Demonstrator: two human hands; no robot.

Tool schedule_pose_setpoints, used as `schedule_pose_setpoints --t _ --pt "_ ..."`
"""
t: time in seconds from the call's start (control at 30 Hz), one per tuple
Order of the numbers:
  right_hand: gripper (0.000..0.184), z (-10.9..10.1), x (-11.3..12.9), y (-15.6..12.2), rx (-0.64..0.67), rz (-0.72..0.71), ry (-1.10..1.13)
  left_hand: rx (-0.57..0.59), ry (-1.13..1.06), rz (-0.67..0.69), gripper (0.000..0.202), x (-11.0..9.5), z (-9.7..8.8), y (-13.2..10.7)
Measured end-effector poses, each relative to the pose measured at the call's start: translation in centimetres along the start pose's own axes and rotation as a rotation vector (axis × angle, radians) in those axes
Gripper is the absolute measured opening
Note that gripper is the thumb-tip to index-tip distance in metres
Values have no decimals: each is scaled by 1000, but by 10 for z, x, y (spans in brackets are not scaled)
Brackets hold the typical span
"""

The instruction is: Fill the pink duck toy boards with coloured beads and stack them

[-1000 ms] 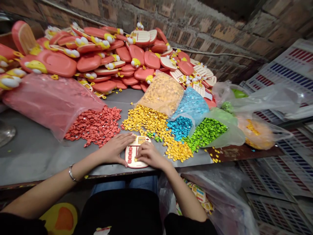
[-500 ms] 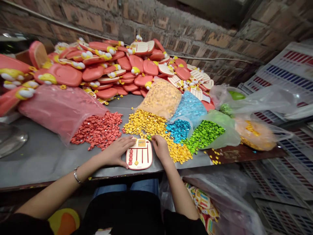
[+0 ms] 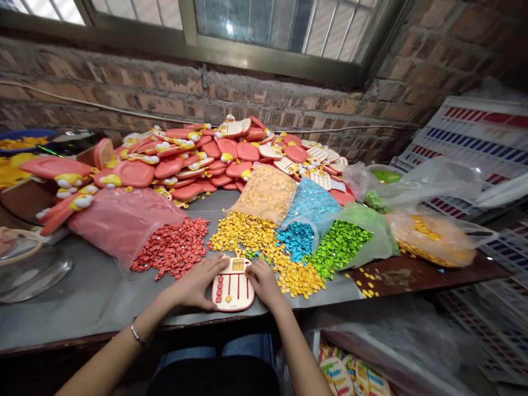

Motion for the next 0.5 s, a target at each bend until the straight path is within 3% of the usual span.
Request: schedule_pose_setpoints --t 0.2,0.4,0.43,0.5 --pt "14 16 12 14 29 11 169 22 -6 -55 108 -11 2 -5" --pt "8 30 21 16 222 -83 353 28 5 -101 100 -15 7 -7" --pt "9 28 17 15 214 -66 401 31 12 -119 97 -16 8 -6" --pt "13 16 1 13 73 33 450 27 29 -156 91 -18 10 -5"
Point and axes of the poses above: each hand's wrist, its own y-axis towards the middle knuckle, its own z-axis out of the palm, x = y × z, the point moved 5 cm from there along y, towards the middle knuckle, and after that the axes turned 7 degrees about x, right-handed, at the moved point
